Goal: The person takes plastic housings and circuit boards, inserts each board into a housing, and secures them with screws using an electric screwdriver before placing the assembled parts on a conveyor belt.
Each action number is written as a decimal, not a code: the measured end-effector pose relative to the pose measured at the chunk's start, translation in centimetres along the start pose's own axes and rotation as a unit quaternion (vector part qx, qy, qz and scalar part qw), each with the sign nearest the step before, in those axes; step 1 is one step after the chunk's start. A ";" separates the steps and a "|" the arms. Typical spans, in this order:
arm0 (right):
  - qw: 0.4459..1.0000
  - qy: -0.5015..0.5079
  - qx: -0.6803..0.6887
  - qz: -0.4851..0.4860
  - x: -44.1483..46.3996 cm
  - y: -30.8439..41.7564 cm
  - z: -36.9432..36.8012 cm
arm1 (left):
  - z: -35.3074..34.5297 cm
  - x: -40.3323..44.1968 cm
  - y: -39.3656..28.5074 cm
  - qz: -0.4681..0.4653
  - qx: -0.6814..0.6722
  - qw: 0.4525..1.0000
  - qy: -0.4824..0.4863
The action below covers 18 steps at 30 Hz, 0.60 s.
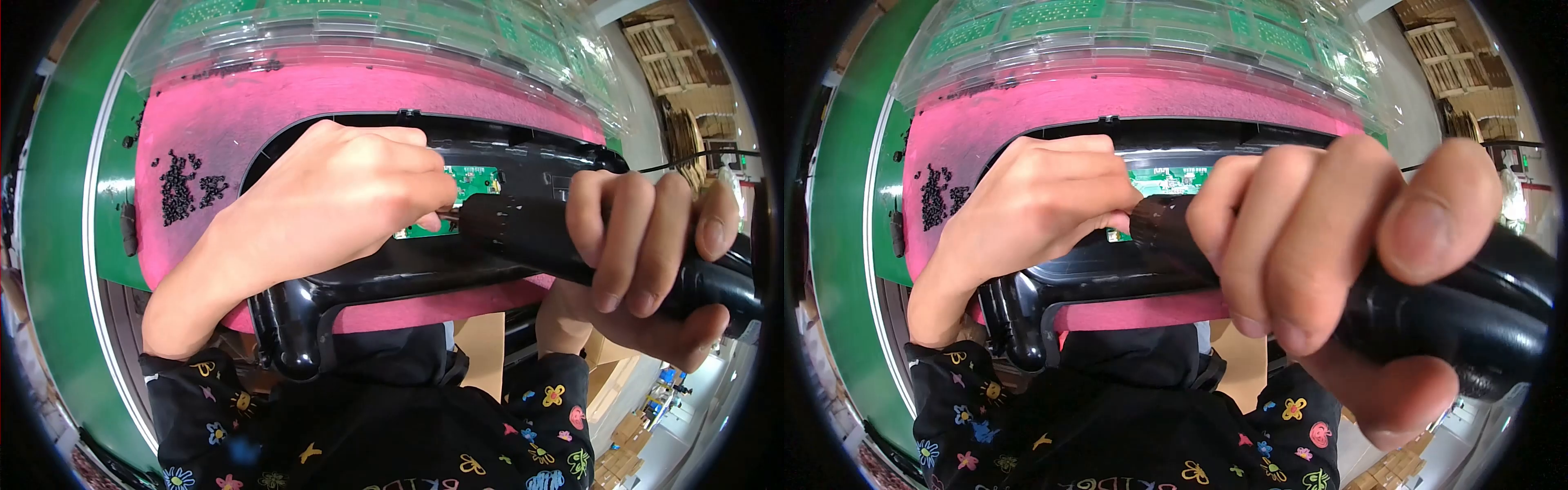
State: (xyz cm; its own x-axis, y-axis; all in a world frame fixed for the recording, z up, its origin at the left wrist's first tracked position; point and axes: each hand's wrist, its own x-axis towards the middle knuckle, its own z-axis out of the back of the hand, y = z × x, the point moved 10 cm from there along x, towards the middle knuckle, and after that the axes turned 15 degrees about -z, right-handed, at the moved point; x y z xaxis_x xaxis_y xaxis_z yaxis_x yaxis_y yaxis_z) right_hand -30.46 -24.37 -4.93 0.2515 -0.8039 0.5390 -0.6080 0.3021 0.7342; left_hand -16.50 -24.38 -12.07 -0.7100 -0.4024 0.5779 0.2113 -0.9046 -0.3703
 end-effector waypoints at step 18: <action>0.917 0.164 -0.132 -0.338 0.0 -7.5 -4.7 | 1.1 -1.7 2.0 0.117 0.023 0.990 -0.076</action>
State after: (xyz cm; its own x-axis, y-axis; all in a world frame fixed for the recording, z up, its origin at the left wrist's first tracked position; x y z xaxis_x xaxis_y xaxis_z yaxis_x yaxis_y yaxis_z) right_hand -22.33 -24.25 -8.49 0.7435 -0.6686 -0.0124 -0.0379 -0.0606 0.9974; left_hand -14.19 -25.64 -12.98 -0.5293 -0.6152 0.5843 0.3903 -0.7880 -0.4762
